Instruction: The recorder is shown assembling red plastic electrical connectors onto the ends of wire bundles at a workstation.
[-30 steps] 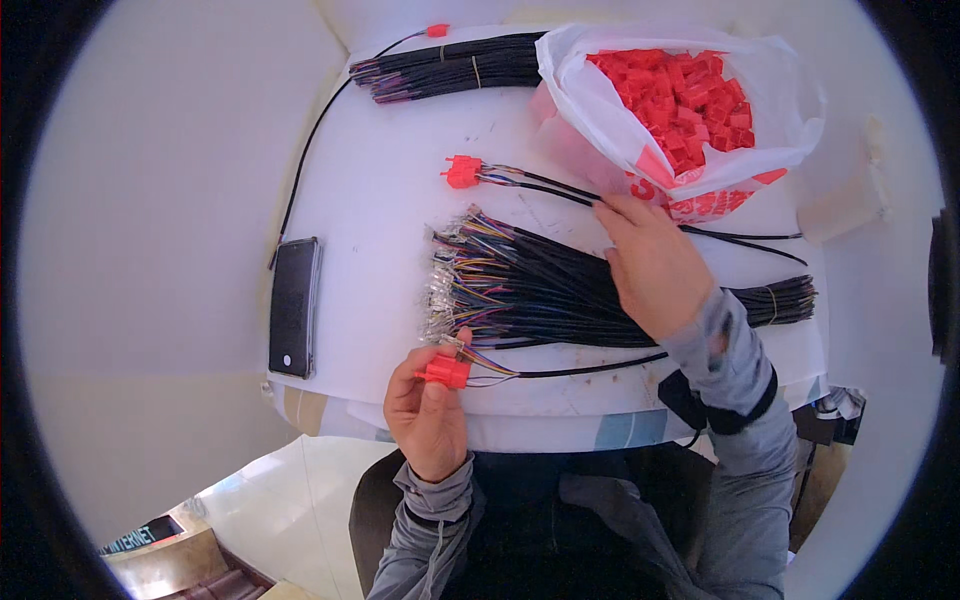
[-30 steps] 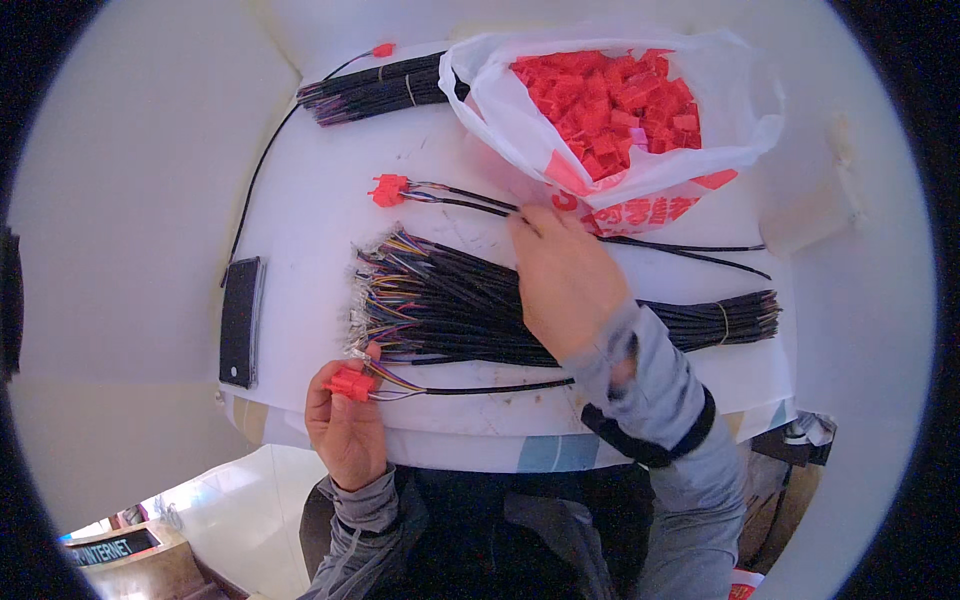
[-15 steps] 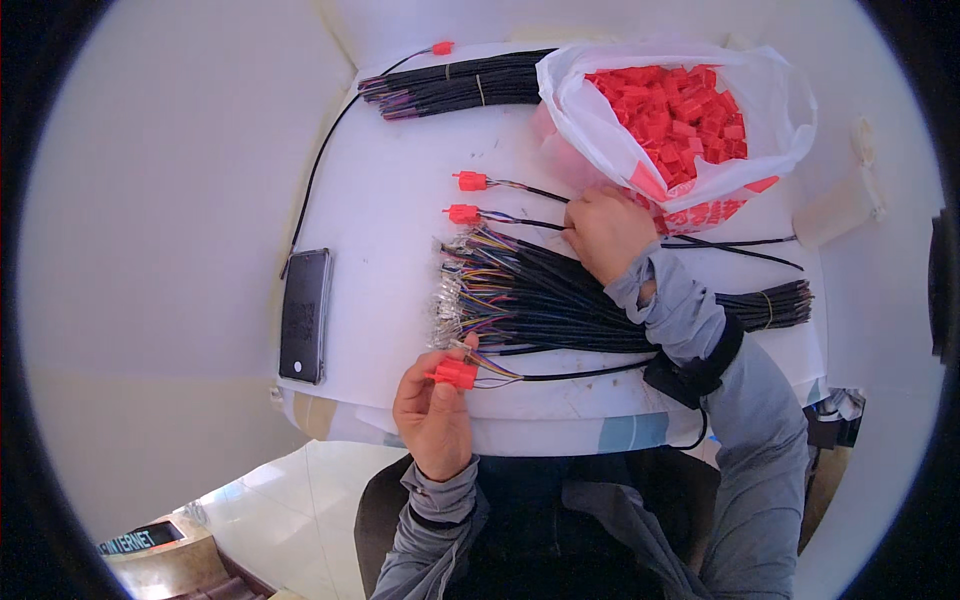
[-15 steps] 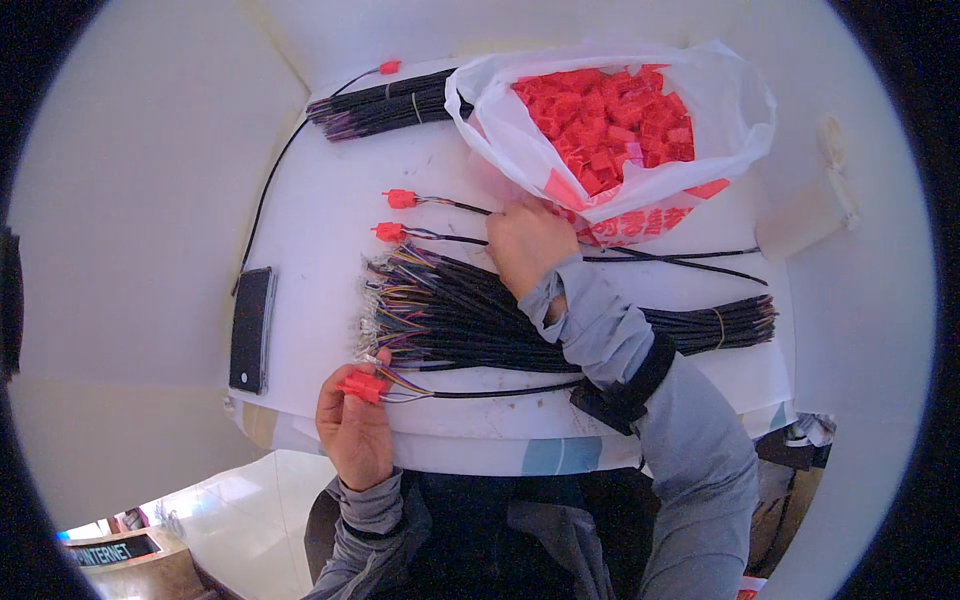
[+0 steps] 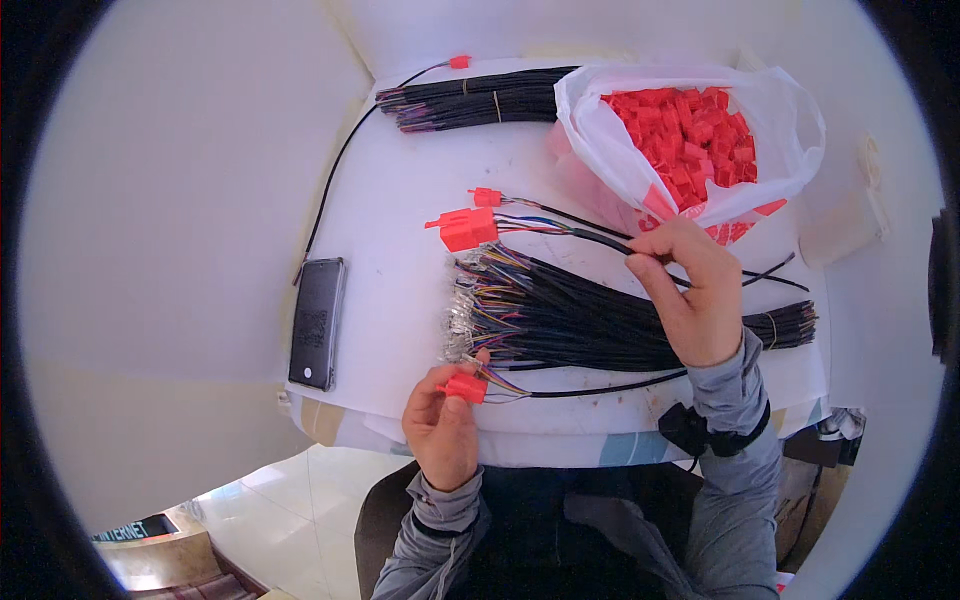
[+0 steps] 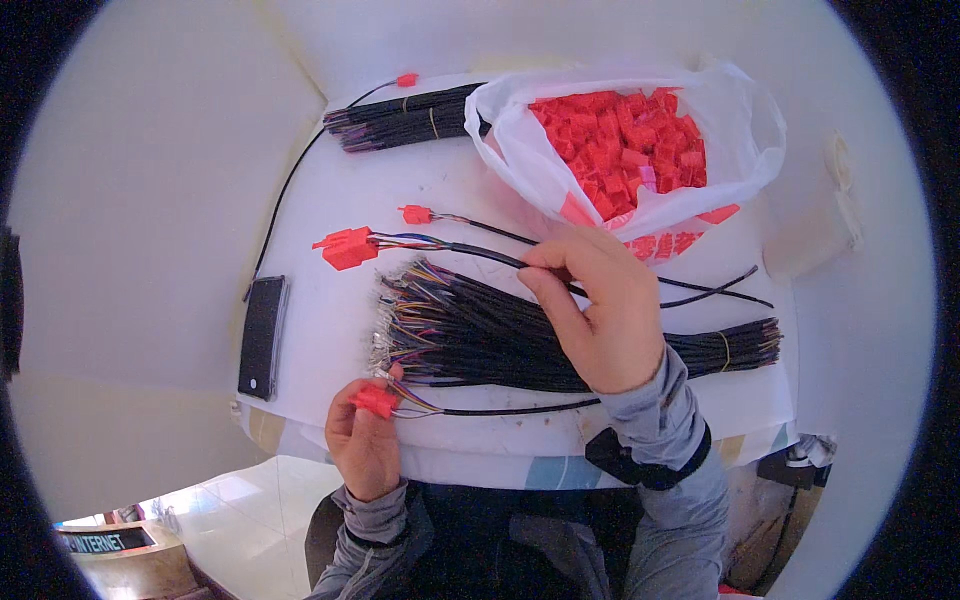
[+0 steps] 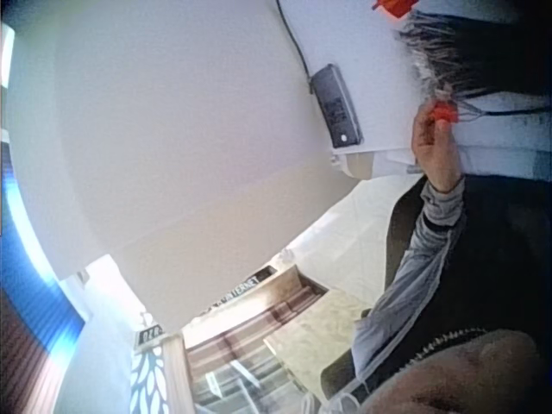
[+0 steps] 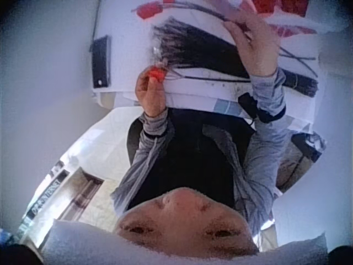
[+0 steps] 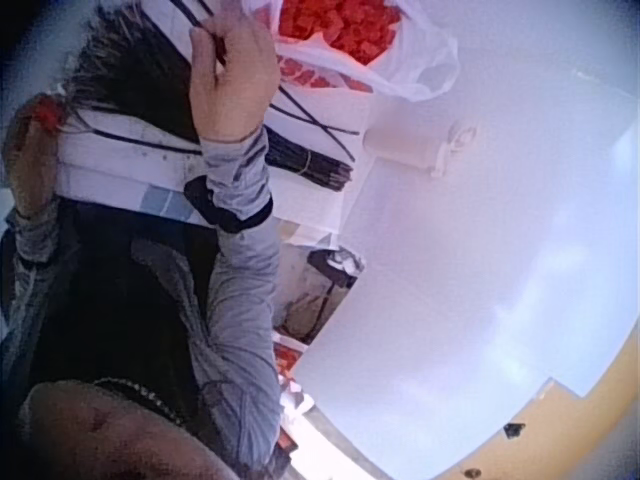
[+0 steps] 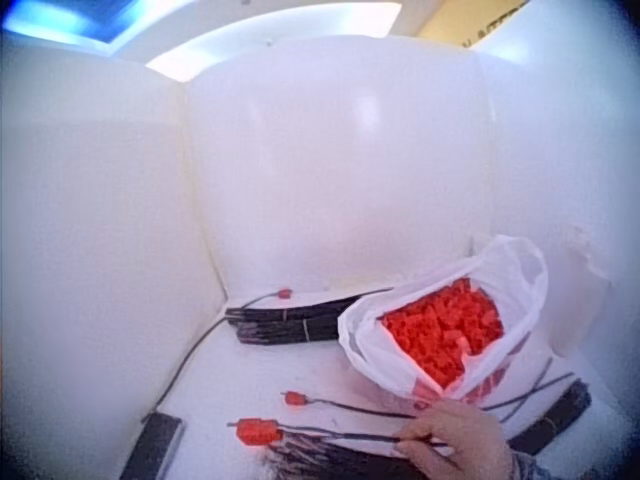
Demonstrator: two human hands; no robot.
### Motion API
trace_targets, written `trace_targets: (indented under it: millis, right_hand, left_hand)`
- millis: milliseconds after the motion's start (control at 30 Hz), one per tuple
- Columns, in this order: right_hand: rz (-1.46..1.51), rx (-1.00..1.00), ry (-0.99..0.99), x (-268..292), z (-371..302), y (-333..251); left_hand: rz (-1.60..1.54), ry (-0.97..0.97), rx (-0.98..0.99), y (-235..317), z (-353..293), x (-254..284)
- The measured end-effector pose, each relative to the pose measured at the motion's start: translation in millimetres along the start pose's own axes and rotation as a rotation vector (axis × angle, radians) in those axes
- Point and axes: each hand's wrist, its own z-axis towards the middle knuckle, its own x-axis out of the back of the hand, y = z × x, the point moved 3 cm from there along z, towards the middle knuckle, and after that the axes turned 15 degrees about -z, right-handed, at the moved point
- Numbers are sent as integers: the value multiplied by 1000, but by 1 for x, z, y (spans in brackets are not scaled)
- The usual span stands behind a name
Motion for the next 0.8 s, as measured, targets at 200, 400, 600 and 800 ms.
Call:
trace_targets:
  millis: [200,400,600,800]
  right_hand:
    - [7,-31,43,14,-6,-2]
    - [27,-27,51,15,-8,-2]
    - [31,-32,42,13,-9,1]
    - [53,-60,37,14,-9,1]
  left_hand:
    - [-2,7,18,-1,1,-4]
    - [1,-6,8,-3,1,-3]
    - [13,-6,8,-2,1,-4]
    - [24,-11,7,-2,1,-5]
